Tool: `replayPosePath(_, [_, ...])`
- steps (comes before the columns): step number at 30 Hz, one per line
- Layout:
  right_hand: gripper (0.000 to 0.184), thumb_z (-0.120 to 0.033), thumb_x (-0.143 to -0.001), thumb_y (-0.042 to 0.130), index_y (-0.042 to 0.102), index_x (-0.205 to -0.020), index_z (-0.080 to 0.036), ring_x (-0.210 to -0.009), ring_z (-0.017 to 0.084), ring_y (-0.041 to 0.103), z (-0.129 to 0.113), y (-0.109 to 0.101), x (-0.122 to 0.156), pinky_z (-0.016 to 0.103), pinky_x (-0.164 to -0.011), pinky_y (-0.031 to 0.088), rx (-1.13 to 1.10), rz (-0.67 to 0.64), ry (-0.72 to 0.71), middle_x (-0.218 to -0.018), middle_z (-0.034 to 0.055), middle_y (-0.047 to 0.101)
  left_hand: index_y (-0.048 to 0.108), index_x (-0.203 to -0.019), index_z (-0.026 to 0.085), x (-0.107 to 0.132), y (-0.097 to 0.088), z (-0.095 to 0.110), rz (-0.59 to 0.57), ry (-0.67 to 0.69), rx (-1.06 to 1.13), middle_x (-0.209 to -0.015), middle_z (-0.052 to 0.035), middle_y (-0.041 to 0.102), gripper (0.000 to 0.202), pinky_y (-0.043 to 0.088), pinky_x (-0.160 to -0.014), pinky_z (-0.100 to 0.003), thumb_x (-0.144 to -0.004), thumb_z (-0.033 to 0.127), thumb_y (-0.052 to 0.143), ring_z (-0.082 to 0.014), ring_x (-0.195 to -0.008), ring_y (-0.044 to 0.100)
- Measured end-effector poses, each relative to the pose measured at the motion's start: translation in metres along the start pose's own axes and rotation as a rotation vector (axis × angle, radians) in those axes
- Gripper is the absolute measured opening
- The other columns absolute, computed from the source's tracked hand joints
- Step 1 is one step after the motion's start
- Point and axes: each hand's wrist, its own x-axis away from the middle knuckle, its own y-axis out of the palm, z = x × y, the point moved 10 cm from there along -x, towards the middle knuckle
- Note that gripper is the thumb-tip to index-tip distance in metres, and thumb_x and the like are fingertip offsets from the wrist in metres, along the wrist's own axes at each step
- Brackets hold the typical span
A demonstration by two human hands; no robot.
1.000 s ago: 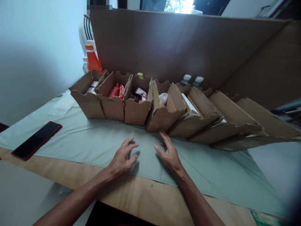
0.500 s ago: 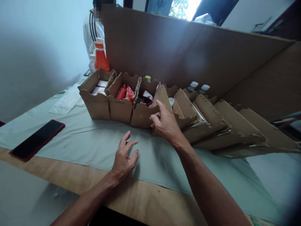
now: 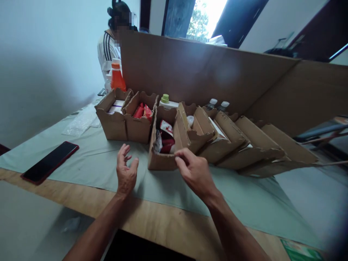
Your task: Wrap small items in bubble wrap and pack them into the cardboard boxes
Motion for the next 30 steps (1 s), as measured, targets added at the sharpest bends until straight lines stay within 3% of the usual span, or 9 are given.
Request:
replayPosePath(5, [0.013, -0.021, -0.095, 0.06, 0.072, -0.095, -0.027, -0.069, 0.013, 0.073, 0.006, -0.056, 0.087, 0.021, -0.065, 0.053, -0.084, -0.089, -0.139, -0.083, -0.0028, 0.077, 0.054, -0.142, 0.024, 0.018, -0.02, 0.012, -0.075, -0.063, 0.023, -0.148, -0.0139, 0.056, 0.061, 0.049, -0.107, -0.043, -0.084, 0.032, 0.071, -0.0308, -0.137, 0.054])
replayPosePath(8, [0.025, -0.028, -0.095, 0.065, 0.07, -0.119, -0.033, -0.086, 0.019, 0.078, 0.066, -0.107, 0.129, 0.026, -0.076, 0.061, -0.127, 0.193, 0.087, -0.102, 0.0002, 0.08, 0.05, -0.147, 0.028, 0.037, -0.017, 0.023, -0.263, -0.049, 0.032, -0.153, -0.0112, 0.053, 0.066, 0.044, -0.114, -0.047, -0.085, 0.032, 0.072, -0.0316, -0.143, 0.049])
replayPosePath(10, [0.051, -0.034, -0.095, 0.065, 0.054, -0.145, -0.036, -0.104, 0.024, 0.076, 0.106, -0.119, 0.165, 0.033, -0.082, 0.063, -0.236, 0.345, 0.252, -0.127, 0.0061, 0.074, 0.044, -0.153, 0.031, 0.047, -0.011, 0.023, -0.396, -0.065, 0.035, -0.158, -0.0096, 0.05, 0.071, 0.039, -0.118, -0.05, -0.086, 0.031, 0.071, -0.0319, -0.145, 0.046])
replayPosePath(13, [0.079, -0.045, -0.087, 0.073, 0.038, -0.157, -0.033, -0.126, 0.033, 0.066, 0.127, -0.08, 0.202, 0.041, -0.087, 0.064, -0.327, 0.233, 0.325, -0.15, 0.0132, 0.058, 0.039, -0.156, 0.032, 0.06, 0.004, 0.016, -0.566, -0.111, 0.024, -0.163, -0.009, 0.043, 0.077, 0.036, -0.121, -0.052, -0.086, 0.032, 0.071, -0.0334, -0.147, 0.044])
replayPosePath(17, [0.067, -0.055, -0.08, 0.075, 0.06, -0.138, -0.024, -0.121, 0.038, 0.067, 0.119, -0.023, 0.21, 0.052, -0.099, 0.058, -0.199, 0.071, 0.388, -0.132, 0.0141, 0.069, 0.044, -0.153, 0.024, 0.079, 0.035, 0.014, -0.738, -0.18, -0.002, -0.155, -0.0137, 0.052, 0.077, 0.043, -0.117, -0.052, -0.083, 0.037, 0.072, -0.0362, -0.14, 0.052])
replayPosePath(19, [0.059, -0.056, -0.084, 0.07, 0.064, -0.13, -0.021, -0.119, 0.037, 0.066, 0.118, -0.02, 0.193, 0.054, -0.102, 0.054, -0.174, 0.1, 0.399, -0.127, 0.0148, 0.07, 0.041, -0.154, 0.023, 0.083, 0.046, 0.018, -0.717, -0.191, -0.028, -0.154, -0.0149, 0.053, 0.079, 0.044, -0.115, -0.052, -0.083, 0.038, 0.071, -0.0361, -0.137, 0.054])
replayPosePath(24, [0.051, -0.054, -0.084, 0.066, 0.062, -0.122, -0.02, -0.114, 0.033, 0.067, 0.146, -0.047, 0.144, 0.047, -0.099, 0.054, -0.268, 0.219, 0.368, -0.125, 0.0145, 0.07, 0.033, -0.158, 0.024, 0.082, 0.081, 0.032, -0.721, -0.087, -0.023, -0.158, -0.014, 0.048, 0.082, 0.043, -0.115, -0.05, -0.085, 0.037, 0.068, -0.0319, -0.136, 0.054])
replayPosePath(26, [0.049, -0.053, -0.083, 0.066, 0.061, -0.119, -0.02, -0.11, 0.032, 0.068, 0.167, -0.049, 0.14, 0.045, -0.096, 0.055, -0.307, 0.251, 0.397, -0.12, 0.014, 0.072, 0.037, -0.156, 0.022, 0.082, 0.093, 0.026, -0.742, -0.061, -0.042, -0.154, -0.0154, 0.051, 0.081, 0.045, -0.113, -0.05, -0.083, 0.037, 0.068, -0.031, -0.131, 0.057])
replayPosePath(30, [0.047, -0.051, -0.085, 0.065, 0.061, -0.121, -0.021, -0.104, 0.03, 0.07, 0.197, -0.023, 0.155, 0.042, -0.089, 0.057, -0.348, 0.155, 0.483, -0.113, 0.0113, 0.075, 0.051, -0.143, 0.018, 0.085, 0.098, -0.006, -0.727, -0.148, -0.129, -0.135, -0.0162, 0.064, 0.067, 0.053, -0.1, -0.048, -0.08, 0.037, 0.066, -0.0298, -0.116, 0.066])
